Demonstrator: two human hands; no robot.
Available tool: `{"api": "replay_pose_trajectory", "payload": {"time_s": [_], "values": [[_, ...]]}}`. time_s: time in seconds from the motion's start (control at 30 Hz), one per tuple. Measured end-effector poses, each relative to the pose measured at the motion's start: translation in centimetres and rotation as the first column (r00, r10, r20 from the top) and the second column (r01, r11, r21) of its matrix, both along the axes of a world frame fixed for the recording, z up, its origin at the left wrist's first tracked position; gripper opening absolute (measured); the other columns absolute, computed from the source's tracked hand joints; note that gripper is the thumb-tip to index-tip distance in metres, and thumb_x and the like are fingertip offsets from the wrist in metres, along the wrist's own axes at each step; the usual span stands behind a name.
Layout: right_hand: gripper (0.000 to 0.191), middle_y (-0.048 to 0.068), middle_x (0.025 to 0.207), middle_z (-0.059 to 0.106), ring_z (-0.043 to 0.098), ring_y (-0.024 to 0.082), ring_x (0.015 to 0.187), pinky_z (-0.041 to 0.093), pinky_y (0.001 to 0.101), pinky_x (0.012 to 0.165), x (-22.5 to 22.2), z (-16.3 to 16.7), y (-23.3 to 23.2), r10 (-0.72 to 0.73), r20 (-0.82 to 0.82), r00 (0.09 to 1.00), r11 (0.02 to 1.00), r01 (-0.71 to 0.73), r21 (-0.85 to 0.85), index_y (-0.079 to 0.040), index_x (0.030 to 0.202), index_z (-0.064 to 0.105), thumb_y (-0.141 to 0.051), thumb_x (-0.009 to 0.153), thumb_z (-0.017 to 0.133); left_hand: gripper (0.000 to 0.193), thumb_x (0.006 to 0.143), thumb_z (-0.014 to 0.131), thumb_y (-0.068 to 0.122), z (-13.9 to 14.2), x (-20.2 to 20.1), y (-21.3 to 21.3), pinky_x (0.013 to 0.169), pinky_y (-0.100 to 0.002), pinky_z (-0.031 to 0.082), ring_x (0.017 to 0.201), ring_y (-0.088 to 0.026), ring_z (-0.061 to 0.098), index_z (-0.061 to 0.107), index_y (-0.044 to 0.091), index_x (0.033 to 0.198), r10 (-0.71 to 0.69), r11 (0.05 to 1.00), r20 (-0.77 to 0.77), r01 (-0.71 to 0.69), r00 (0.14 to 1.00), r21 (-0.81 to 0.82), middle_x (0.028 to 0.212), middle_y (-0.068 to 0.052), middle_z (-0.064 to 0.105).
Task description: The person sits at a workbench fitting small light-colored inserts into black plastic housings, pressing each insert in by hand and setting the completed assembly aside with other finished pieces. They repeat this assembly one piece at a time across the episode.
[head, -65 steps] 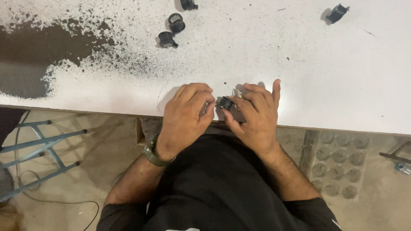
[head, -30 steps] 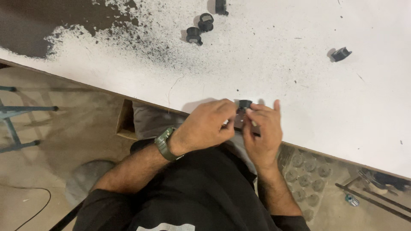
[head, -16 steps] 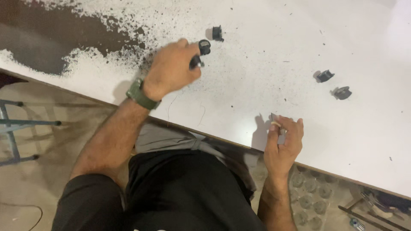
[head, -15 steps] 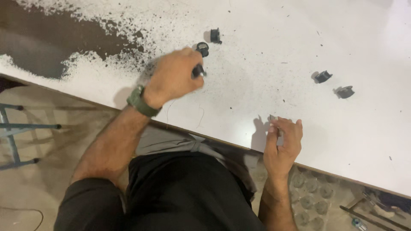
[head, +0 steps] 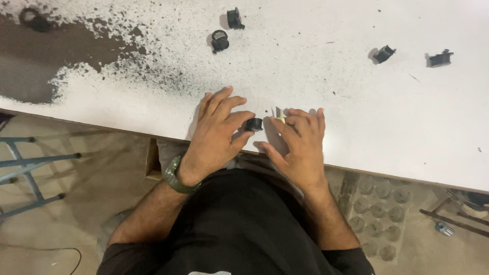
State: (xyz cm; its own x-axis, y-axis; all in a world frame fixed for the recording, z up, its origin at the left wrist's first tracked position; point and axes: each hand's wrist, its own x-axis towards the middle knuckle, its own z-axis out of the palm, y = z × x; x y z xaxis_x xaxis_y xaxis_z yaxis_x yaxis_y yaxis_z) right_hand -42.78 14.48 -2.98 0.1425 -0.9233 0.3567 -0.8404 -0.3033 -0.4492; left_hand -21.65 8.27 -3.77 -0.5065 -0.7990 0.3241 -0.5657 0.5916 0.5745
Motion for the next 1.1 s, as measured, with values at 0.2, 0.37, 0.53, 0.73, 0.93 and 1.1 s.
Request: {"api": "replay_pose_trajectory", "payload": {"time_s": [0.2, 0.37, 0.53, 0.73, 0.93, 1.1], "values": [[0.038, 0.004, 0.114, 0.061, 0.054, 0.027, 0.131, 0.021, 0.0636, 0.126, 0.8, -0.7, -0.6, 0.010, 0.003, 1.000, 1.000, -0.010, -0.001, -0.015, 0.119, 0.073, -0.022, 0.084, 0.086, 0.055, 0.083, 0.083, 0.026, 0.0, 0.0, 0.6, 0.122, -0.058, 0.029, 0.148, -0.037, 0.034, 0.065, 0.005, 0.131, 0.019, 0.999, -0.004, -0.020, 1.000, -0.039, 0.149, -0.017, 0.050], [0.035, 0.006, 0.109, 0.060, 0.056, 0.029, 0.124, 0.022, 0.0636, 0.124, 0.8, -0.5, -0.2, -0.033, 0.052, 0.998, 0.999, 0.035, -0.022, -0.012, 0.107, 0.071, -0.017, 0.076, 0.085, 0.045, 0.089, 0.082, 0.024, -0.9, 0.0, 0.7, 0.120, -0.054, 0.038, 0.147, -0.036, 0.037, 0.068, 0.008, 0.128, -0.049, 0.959, -0.029, 0.039, 0.998, -0.281, 0.150, -0.019, 0.049], [0.033, 0.006, 0.111, 0.060, 0.056, 0.029, 0.122, 0.022, 0.0634, 0.125, 1.1, -0.5, 0.0, -0.065, 0.037, 0.997, 0.997, 0.067, -0.044, -0.011, 0.104, 0.069, -0.017, 0.076, 0.085, 0.018, 0.096, 0.081, 0.016, -2.1, -0.2, 2.2, 0.120, -0.049, 0.042, 0.146, -0.026, 0.046, 0.070, 0.013, 0.111, -0.042, 0.903, 0.002, 0.039, 0.999, -0.428, 0.147, -0.006, 0.056], [0.027, 0.007, 0.105, 0.059, 0.057, 0.029, 0.121, 0.021, 0.0613, 0.127, 0.7, -1.9, 0.9, -0.058, 0.064, 0.996, 0.991, 0.065, -0.115, -0.012, 0.105, 0.070, -0.013, 0.081, 0.083, 0.017, 0.088, 0.078, 0.015, -3.0, -0.4, 3.2, 0.119, -0.055, 0.037, 0.139, -0.028, 0.048, 0.070, 0.009, 0.102, 0.038, 0.958, -0.037, -0.047, 0.999, -0.282, 0.137, -0.009, 0.059], [0.030, 0.006, 0.104, 0.061, 0.063, 0.026, 0.121, 0.019, 0.0603, 0.131, 0.7, -3.2, 1.9, 0.109, 0.232, 0.967, 0.975, -0.059, -0.215, -0.010, 0.115, 0.061, 0.003, 0.092, 0.075, 0.023, 0.088, 0.082, 0.023, -2.9, -0.7, 3.5, 0.123, -0.058, 0.026, 0.140, -0.029, 0.046, 0.070, 0.010, 0.103, 0.075, 0.963, -0.060, -0.088, 0.995, -0.256, 0.139, -0.010, 0.059], [0.036, 0.007, 0.105, 0.067, 0.063, 0.028, 0.120, 0.020, 0.0614, 0.129, 1.0, -3.4, 1.7, 0.114, 0.129, 0.985, 0.978, -0.089, -0.190, -0.010, 0.112, 0.060, 0.004, 0.084, 0.078, 0.016, 0.092, 0.082, 0.017, -3.0, -0.8, 3.7, 0.125, -0.058, 0.026, 0.141, -0.026, 0.048, 0.071, 0.013, 0.103, 0.096, 0.966, -0.105, -0.118, 0.990, -0.228, 0.138, -0.004, 0.060]]}}
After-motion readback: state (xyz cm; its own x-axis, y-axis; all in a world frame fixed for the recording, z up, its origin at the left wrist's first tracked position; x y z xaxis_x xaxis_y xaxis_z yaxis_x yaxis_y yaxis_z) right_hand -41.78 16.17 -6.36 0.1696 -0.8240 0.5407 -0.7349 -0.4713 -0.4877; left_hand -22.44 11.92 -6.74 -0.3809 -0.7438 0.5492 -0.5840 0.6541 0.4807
